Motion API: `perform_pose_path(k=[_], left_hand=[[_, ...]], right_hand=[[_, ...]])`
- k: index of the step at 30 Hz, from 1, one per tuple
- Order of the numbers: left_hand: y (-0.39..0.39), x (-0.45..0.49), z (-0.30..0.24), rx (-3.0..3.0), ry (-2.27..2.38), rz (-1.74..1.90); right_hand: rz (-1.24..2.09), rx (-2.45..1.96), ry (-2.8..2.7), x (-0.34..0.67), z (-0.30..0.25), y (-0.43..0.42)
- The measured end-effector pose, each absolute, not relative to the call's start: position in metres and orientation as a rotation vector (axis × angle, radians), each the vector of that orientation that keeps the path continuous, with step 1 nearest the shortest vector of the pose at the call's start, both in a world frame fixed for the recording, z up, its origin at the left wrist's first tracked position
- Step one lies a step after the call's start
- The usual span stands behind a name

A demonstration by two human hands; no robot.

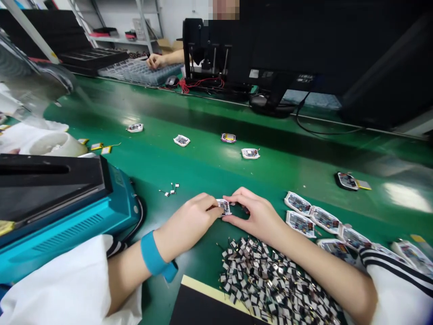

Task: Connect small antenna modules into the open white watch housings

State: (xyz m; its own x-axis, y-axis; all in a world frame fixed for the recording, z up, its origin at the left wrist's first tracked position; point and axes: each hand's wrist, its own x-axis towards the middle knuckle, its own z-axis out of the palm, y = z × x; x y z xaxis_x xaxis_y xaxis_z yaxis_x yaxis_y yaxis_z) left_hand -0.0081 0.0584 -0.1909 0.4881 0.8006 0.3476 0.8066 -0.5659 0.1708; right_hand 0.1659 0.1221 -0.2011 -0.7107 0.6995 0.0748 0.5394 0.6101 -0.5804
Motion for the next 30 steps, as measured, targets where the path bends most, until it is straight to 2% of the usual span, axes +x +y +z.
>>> perform_pose_path(k=[30], left_hand=[[0.0563,-0.0059,-0.1922,-2.635,-1.475,-0.493]], right_hand=[[0.75,-1.03,-2.566,0.166,-0.1992,0.1203]])
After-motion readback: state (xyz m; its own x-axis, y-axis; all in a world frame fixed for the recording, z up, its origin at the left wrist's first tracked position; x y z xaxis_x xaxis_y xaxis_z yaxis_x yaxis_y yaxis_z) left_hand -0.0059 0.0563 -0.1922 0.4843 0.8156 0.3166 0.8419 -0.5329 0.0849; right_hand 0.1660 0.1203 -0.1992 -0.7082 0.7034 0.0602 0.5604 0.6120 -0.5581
